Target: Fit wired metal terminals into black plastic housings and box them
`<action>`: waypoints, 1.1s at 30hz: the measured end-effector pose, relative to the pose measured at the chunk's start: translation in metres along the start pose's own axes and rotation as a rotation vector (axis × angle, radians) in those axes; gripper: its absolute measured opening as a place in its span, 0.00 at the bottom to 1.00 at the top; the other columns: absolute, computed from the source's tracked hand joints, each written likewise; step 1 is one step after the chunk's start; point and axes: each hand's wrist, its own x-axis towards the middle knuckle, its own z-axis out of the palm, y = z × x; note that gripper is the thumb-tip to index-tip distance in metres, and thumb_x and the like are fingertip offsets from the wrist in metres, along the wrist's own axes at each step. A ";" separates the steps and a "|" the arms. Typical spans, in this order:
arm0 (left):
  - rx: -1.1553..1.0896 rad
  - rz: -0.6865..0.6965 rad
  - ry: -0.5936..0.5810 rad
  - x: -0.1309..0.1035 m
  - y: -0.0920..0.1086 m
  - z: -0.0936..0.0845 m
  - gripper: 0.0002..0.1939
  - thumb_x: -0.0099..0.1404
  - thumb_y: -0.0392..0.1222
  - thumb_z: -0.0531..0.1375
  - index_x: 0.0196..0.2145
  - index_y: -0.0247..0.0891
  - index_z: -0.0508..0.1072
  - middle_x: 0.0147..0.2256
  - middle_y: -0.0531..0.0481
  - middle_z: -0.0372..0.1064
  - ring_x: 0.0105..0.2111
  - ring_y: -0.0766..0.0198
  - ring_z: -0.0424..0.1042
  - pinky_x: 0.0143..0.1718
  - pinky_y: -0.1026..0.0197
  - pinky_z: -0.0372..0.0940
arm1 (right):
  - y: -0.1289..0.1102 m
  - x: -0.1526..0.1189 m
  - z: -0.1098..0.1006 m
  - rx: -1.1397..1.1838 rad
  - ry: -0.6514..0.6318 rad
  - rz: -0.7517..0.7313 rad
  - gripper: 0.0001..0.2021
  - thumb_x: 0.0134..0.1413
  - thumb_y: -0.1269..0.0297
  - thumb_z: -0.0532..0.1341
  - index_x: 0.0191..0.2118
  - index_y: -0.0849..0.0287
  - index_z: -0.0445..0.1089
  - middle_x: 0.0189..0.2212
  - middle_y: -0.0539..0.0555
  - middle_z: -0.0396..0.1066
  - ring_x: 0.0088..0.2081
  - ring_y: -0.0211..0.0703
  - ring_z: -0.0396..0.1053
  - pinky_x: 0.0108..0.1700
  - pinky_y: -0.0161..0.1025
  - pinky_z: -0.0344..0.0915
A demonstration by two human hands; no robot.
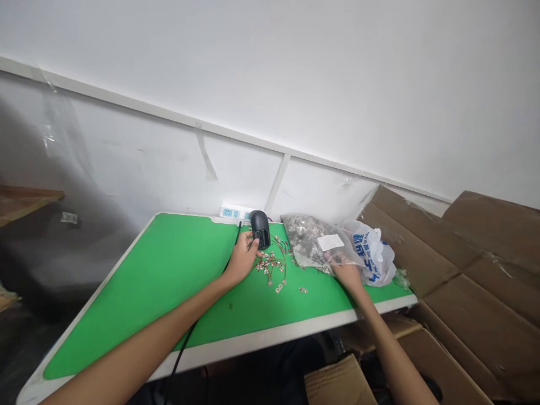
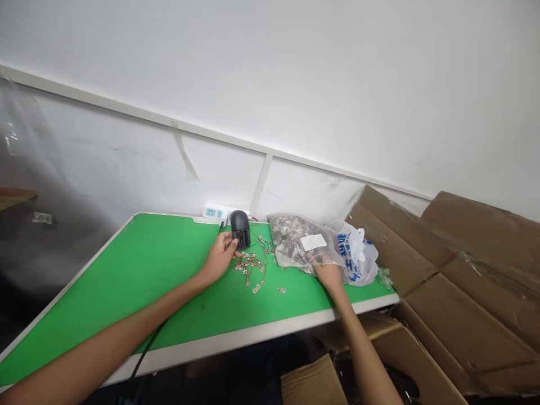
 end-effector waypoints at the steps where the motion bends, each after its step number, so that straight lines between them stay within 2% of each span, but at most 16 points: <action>1: 0.005 0.000 -0.003 0.001 0.000 0.000 0.15 0.69 0.47 0.60 0.49 0.38 0.66 0.39 0.47 0.78 0.24 0.63 0.76 0.27 0.61 0.67 | -0.002 0.003 -0.002 0.042 -0.006 -0.006 0.31 0.56 0.37 0.62 0.52 0.60 0.78 0.50 0.69 0.79 0.56 0.71 0.73 0.60 0.61 0.65; 6: -0.001 -0.029 0.014 0.003 0.002 -0.001 0.13 0.69 0.46 0.59 0.47 0.38 0.65 0.36 0.50 0.77 0.24 0.64 0.77 0.26 0.63 0.67 | -0.006 0.017 -0.008 0.196 0.042 -0.036 0.30 0.51 0.36 0.66 0.46 0.61 0.80 0.47 0.68 0.80 0.53 0.67 0.75 0.63 0.58 0.65; 9: -0.020 -0.048 0.031 0.005 0.006 -0.001 0.13 0.68 0.46 0.60 0.46 0.38 0.64 0.34 0.51 0.77 0.23 0.65 0.76 0.25 0.64 0.66 | -0.004 0.019 -0.006 0.275 0.222 -0.012 0.32 0.56 0.33 0.59 0.43 0.60 0.79 0.45 0.70 0.80 0.54 0.65 0.74 0.62 0.56 0.66; 13: -0.036 -0.054 0.015 0.005 0.007 0.000 0.16 0.66 0.48 0.63 0.45 0.38 0.65 0.33 0.52 0.76 0.22 0.65 0.76 0.24 0.65 0.65 | -0.001 0.015 0.003 0.337 0.479 0.073 0.36 0.62 0.35 0.46 0.40 0.65 0.76 0.41 0.72 0.80 0.46 0.64 0.75 0.56 0.57 0.69; 18: -0.026 -0.055 0.012 0.004 0.009 0.000 0.16 0.66 0.48 0.63 0.46 0.38 0.65 0.32 0.53 0.75 0.23 0.65 0.76 0.25 0.65 0.66 | 0.000 0.014 0.016 0.374 0.706 0.173 0.31 0.63 0.42 0.50 0.44 0.68 0.75 0.45 0.74 0.79 0.49 0.64 0.75 0.56 0.57 0.69; 21: -0.027 -0.057 -0.001 0.004 0.010 -0.001 0.14 0.67 0.46 0.62 0.46 0.38 0.65 0.33 0.52 0.76 0.23 0.65 0.76 0.26 0.64 0.67 | -0.001 0.018 0.022 0.407 0.791 0.255 0.27 0.63 0.48 0.51 0.45 0.67 0.75 0.44 0.72 0.79 0.49 0.65 0.74 0.55 0.57 0.70; 23: -0.031 -0.056 -0.011 0.004 0.010 -0.001 0.14 0.67 0.46 0.62 0.46 0.39 0.65 0.34 0.52 0.76 0.23 0.66 0.76 0.26 0.64 0.67 | -0.001 0.022 0.027 0.430 0.832 0.320 0.26 0.63 0.51 0.49 0.48 0.68 0.74 0.43 0.70 0.79 0.48 0.65 0.74 0.53 0.57 0.71; 27: -0.020 -0.041 -0.019 0.005 0.007 0.000 0.14 0.67 0.46 0.62 0.46 0.39 0.65 0.34 0.52 0.77 0.24 0.66 0.76 0.27 0.64 0.67 | -0.004 0.029 0.032 0.453 0.828 0.387 0.30 0.63 0.56 0.40 0.54 0.68 0.72 0.39 0.66 0.78 0.47 0.65 0.75 0.46 0.58 0.75; 30: -0.024 -0.032 -0.014 0.005 0.006 0.000 0.14 0.67 0.46 0.62 0.47 0.39 0.65 0.34 0.51 0.76 0.23 0.65 0.75 0.26 0.64 0.66 | -0.009 0.025 0.031 0.463 0.720 0.327 0.29 0.61 0.51 0.44 0.50 0.63 0.75 0.35 0.64 0.77 0.42 0.66 0.77 0.40 0.59 0.75; 33: -0.034 -0.028 -0.026 0.003 0.006 0.000 0.15 0.67 0.47 0.61 0.47 0.38 0.65 0.34 0.51 0.76 0.23 0.66 0.75 0.26 0.64 0.66 | -0.017 0.014 0.027 0.480 0.558 0.191 0.27 0.56 0.43 0.50 0.45 0.57 0.77 0.34 0.62 0.76 0.39 0.68 0.78 0.37 0.61 0.74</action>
